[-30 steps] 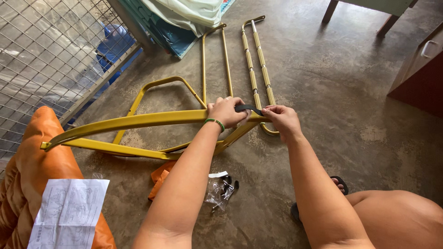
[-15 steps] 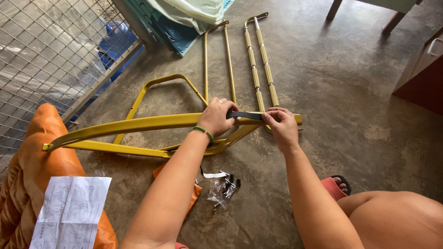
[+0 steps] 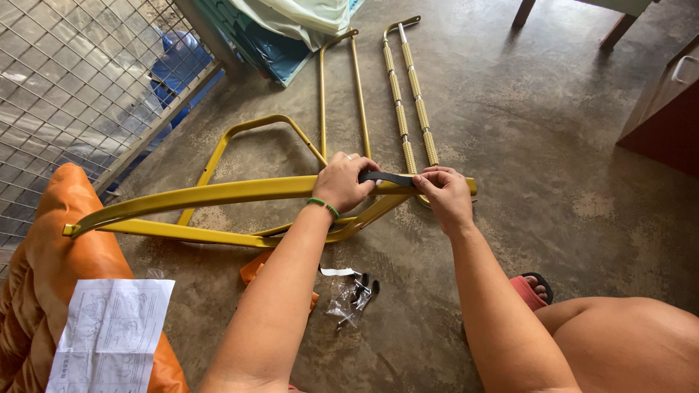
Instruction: The person assembles a yellow metal furniture frame by applying black protective strips to the curved bars and attaching end caps. They handle the frame pieces, strips, and caps by hand, occasionally referring to an instruction sheet.
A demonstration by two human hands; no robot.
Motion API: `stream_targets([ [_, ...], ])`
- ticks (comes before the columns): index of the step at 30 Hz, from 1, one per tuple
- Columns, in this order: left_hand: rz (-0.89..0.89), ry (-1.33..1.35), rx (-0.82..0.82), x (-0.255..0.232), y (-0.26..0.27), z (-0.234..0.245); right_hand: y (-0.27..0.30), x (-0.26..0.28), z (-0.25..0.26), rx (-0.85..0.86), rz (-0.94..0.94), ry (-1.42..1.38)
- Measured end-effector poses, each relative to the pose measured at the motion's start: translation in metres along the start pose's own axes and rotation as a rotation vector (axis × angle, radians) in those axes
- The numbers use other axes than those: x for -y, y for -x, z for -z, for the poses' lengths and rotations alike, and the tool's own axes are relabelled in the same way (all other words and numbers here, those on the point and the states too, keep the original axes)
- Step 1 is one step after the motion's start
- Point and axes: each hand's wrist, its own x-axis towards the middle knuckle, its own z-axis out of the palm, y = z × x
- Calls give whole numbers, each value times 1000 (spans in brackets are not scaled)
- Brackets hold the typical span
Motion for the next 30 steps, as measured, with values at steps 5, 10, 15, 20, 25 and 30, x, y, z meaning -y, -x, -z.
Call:
stream_targets([
  [5,-44,-15,27,-2,4,4,6,3,0,-12,12,75],
  [10,-59,-33,13,-1,6,4,10,8,-2,-23,42,142],
  [15,-79,-73,4,-2,7,0,11,4,-2,-30,39,132],
  [20,-76,-79,12,-1,8,-2,10,-4,-3,-48,75,155],
  [25,-84,-57,3,0,7,-2,8,-7,-5,-42,52,68],
  [30,-88,-47,1,2,6,-3,9,-8,-7,-67,79,79],
])
